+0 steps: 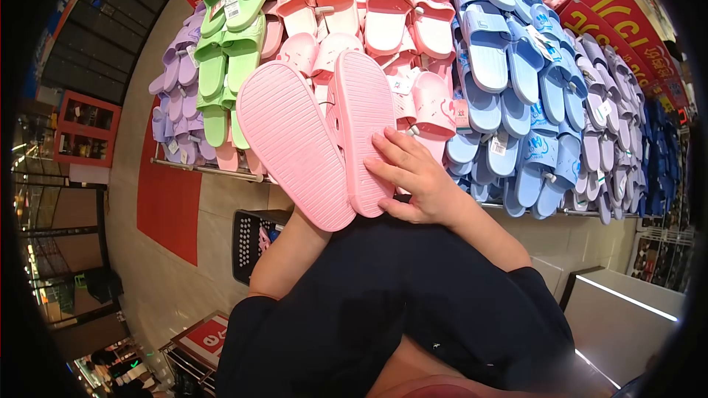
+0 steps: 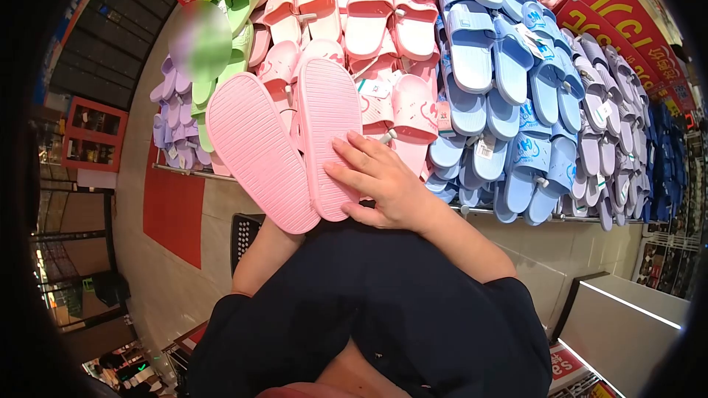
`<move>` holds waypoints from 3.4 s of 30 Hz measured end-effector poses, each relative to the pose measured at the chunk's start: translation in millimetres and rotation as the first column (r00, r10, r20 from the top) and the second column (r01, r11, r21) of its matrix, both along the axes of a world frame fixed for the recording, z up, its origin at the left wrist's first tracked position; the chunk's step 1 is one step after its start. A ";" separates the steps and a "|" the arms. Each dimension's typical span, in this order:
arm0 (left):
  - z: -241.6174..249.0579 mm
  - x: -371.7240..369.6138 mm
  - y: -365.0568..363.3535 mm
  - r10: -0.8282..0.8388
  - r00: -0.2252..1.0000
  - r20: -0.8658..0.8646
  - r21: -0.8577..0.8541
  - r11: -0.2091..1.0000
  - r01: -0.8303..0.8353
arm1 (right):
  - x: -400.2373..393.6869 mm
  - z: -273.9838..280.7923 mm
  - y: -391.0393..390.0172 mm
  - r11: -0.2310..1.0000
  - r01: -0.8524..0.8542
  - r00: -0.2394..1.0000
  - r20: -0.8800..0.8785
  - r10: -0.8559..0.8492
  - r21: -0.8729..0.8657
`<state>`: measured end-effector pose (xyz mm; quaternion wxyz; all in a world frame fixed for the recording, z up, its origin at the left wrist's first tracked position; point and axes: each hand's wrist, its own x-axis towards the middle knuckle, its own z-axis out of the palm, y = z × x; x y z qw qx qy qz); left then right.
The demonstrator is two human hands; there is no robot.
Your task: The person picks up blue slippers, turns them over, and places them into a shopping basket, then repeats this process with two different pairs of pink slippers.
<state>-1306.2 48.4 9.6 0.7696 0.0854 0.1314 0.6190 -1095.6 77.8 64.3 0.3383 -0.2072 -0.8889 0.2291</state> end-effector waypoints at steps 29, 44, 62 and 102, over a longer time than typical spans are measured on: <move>9.0 -5.6 14.2 0.067 0.995 0.070 -0.005 0.998 -0.066 | -20.5 -28.6 1.6 0.586 -0.368 0.915 -0.393 0.090 -0.722; 38.5 -46.5 7.6 0.159 0.966 0.206 0.150 0.970 -0.191 | -7.4 1.8 12.4 -0.335 -0.647 0.761 -0.604 -0.236 -0.685; 30.5 -46.9 -35.9 0.163 0.969 0.188 0.203 0.958 -0.201 | -11.0 4.1 -0.4 -0.244 -0.572 0.818 -0.523 -0.238 -0.783; -230.3 -217.5 -402.1 -0.522 0.246 -0.817 -0.265 -0.040 -0.964 | -120.1 -88.0 -39.9 -0.280 0.037 0.989 -0.005 0.149 -0.959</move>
